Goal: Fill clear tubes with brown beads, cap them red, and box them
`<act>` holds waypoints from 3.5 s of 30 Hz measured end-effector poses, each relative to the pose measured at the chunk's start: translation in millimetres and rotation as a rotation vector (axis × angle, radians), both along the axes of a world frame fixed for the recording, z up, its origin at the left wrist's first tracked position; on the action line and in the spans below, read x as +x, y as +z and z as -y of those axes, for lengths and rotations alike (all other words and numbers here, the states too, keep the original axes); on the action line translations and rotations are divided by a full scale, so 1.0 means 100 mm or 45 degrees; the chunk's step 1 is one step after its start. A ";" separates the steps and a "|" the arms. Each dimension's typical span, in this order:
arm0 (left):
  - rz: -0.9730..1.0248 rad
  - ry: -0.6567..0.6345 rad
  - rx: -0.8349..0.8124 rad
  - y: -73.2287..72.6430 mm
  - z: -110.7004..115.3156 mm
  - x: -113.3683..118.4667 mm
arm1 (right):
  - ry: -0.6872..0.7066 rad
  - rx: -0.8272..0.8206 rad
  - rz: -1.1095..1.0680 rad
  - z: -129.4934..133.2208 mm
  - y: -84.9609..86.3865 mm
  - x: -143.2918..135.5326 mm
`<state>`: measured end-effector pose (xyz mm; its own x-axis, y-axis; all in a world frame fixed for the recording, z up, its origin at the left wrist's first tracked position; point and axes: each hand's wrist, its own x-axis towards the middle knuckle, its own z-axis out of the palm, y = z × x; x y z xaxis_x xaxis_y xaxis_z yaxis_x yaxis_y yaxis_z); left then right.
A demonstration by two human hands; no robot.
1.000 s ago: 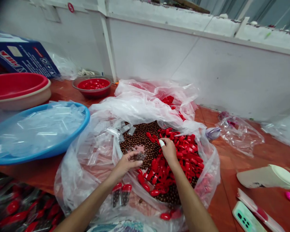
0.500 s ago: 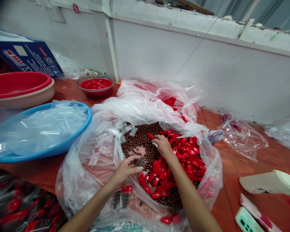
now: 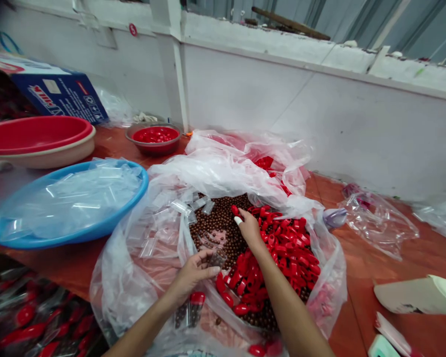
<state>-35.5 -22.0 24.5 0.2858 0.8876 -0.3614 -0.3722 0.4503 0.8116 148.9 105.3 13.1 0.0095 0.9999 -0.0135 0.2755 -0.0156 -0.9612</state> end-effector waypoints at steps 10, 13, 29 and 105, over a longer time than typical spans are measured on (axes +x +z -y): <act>0.039 0.020 -0.004 -0.01 0.05 -0.06 | 0.143 -0.380 -0.664 0.44 0.48 -0.03; 0.053 0.008 0.000 0.01 0.09 -0.07 | 0.173 -0.422 -0.641 0.50 0.58 -0.10; 0.129 0.172 0.057 0.09 0.31 -0.26 | 0.532 0.205 -0.176 -0.64 1.78 -1.41; -0.721 -0.178 0.749 0.15 0.32 0.10 | 0.208 0.753 0.713 1.88 0.07 -0.05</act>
<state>-25.2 -53.6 39.7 0.3216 0.9464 0.0289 0.1918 -0.0950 0.9768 143.9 -83.1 20.0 -0.2874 0.8300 0.4780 0.6704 0.5307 -0.5185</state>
